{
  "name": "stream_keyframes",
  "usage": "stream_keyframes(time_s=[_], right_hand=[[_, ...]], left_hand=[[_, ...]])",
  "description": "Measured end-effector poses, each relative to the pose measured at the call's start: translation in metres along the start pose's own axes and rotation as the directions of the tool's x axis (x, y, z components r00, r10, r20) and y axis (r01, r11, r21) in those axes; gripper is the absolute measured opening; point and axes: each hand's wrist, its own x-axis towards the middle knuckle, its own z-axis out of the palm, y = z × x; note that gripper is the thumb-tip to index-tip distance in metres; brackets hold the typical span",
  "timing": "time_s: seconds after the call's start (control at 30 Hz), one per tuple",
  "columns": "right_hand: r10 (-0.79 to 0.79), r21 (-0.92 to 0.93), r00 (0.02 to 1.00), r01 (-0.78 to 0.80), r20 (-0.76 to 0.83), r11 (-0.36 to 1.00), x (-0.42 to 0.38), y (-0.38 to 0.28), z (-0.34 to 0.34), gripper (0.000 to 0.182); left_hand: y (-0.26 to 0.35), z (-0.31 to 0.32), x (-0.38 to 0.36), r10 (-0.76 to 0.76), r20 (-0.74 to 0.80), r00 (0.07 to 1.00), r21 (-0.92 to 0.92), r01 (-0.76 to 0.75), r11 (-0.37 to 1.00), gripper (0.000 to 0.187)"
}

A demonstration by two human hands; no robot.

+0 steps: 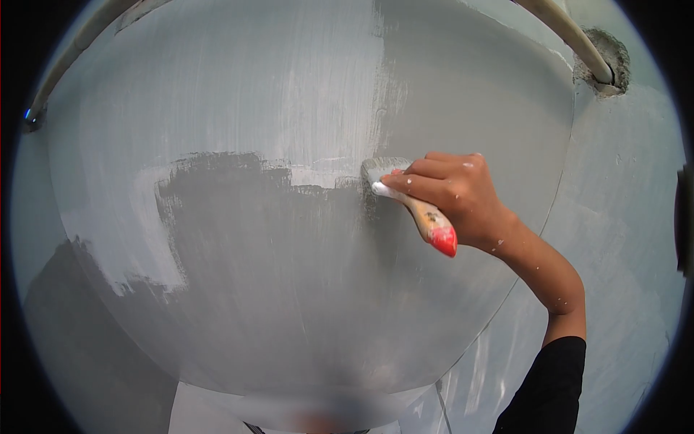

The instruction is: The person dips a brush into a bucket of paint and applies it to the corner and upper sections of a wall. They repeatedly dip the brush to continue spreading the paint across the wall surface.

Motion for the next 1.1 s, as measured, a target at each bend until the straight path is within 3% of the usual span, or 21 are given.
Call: stream_keyframes(time_s=[0.07,0.13,0.2,0.27,0.3,0.33,0.4,0.47,0.53,0.6,0.7,0.73,0.8,0.83,0.9,0.97,1.0,1.03,1.07,1.1], right_hand=[[0.024,0.187,0.999,-0.017,-0.038,0.982,0.028,0.03,-0.009,0.028],[-0.031,0.23,0.97,0.088,-0.242,0.969,0.053,0.079,-0.004,0.029],[0.059,0.225,0.957,0.006,-0.283,0.974,0.078,0.117,-0.019,0.031],[-0.038,0.044,0.902,0.063,-0.43,0.997,0.111,0.129,-0.051,0.012],[-0.127,-0.053,0.872,0.115,-0.473,0.992,0.122,0.131,-0.059,0.012],[-0.217,-0.157,0.835,0.158,-0.506,0.975,0.129,0.129,-0.063,0.012],[-0.269,-0.296,0.861,0.146,-0.433,0.944,0.113,0.114,-0.05,0.016],[-0.374,-0.489,0.874,0.191,-0.309,0.851,0.08,0.103,-0.006,0.028],[-0.328,-0.404,0.865,0.164,-0.379,0.9,0.032,0.066,0.043,0.023],[-0.228,-0.233,0.928,0.162,-0.293,0.959,-0.008,0.016,0.054,0.018],[-0.232,-0.045,0.965,0.228,-0.125,0.973,-0.04,-0.029,0.067,0.019],[-0.215,-0.003,0.972,0.216,-0.093,0.976,-0.038,-0.034,0.062,0.023],[-0.108,0.067,0.991,0.113,-0.077,0.991,-0.009,-0.017,0.034,0.023],[-0.054,0.104,0.996,0.06,-0.066,0.993,0.01,0.0,0.026,0.023],[0.06,0.335,0.975,0.016,-0.215,0.942,0.041,0.048,0.026,0.018],[-0.116,0.042,0.948,0.134,-0.296,0.99,0.07,0.079,0.002,0.02],[-0.123,-0.046,0.913,0.114,-0.39,0.992,0.086,0.097,-0.006,0.02],[-0.24,-0.267,0.89,0.142,-0.387,0.953,0.097,0.119,-0.02,0.021],[-0.164,-0.083,0.842,0.141,-0.514,0.987,0.12,0.111,-0.028,0.012],[-0.203,-0.167,0.862,0.14,-0.464,0.976,0.125,0.102,-0.033,0.012]], left_hand=[[-0.003,0.001,0.002,0.035,0.044,0.998,0.005,-0.036,0.999,0.016],[-0.006,-0.002,0.001,0.052,0.068,0.996,0.012,-0.053,0.999,0.016],[-0.004,0.002,0.006,0.054,0.062,0.997,0.009,-0.054,0.998,0.013],[-0.006,0.01,0.011,-0.002,0.067,0.998,0.014,0.001,1.0,0.01],[-0.006,0.006,0.009,-0.035,0.074,0.997,0.027,0.033,0.999,0.008],[-0.006,0.005,0.007,0.049,0.042,0.998,-0.013,-0.048,0.999,0.007],[-0.004,0.011,0.007,0.216,-0.035,0.976,-0.097,-0.219,0.971,0.005],[-0.003,0.007,0.004,0.01,0.058,0.998,-0.139,-0.002,0.99,0.006],[-0.007,-0.001,-0.001,-0.14,0.106,0.985,-0.2,0.159,0.967,0.008],[-0.011,0.0,0.001,-0.222,0.102,0.97,-0.309,0.243,0.919,0.012],[-0.008,-0.007,0.005,-0.317,0.071,0.946,-0.144,0.324,0.935,0.02],[-0.019,-0.005,0.006,-0.154,0.004,0.988,-0.086,0.154,0.984,0.021],[-0.038,0.003,0.005,0.187,-0.09,0.978,0.052,-0.183,0.982,0.022],[-0.033,0.0,0.003,0.074,-0.045,0.996,0.017,-0.074,0.997,0.022],[0.009,-0.015,0.007,-0.148,0.055,0.988,-0.034,0.15,0.988,0.022],[0.005,-0.016,0.018,-0.265,0.069,0.962,-0.064,0.269,0.961,0.039],[0.002,-0.014,0.021,-0.326,0.074,0.942,-0.08,0.332,0.94,0.049],[-0.001,-0.014,0.019,-0.292,0.055,0.955,-0.073,0.296,0.952,0.048],[-0.004,-0.012,0.018,-0.256,0.037,0.966,-0.063,0.258,0.964,0.048],[-0.006,-0.01,0.019,-0.213,0.018,0.977,-0.059,0.214,0.975,0.048]])
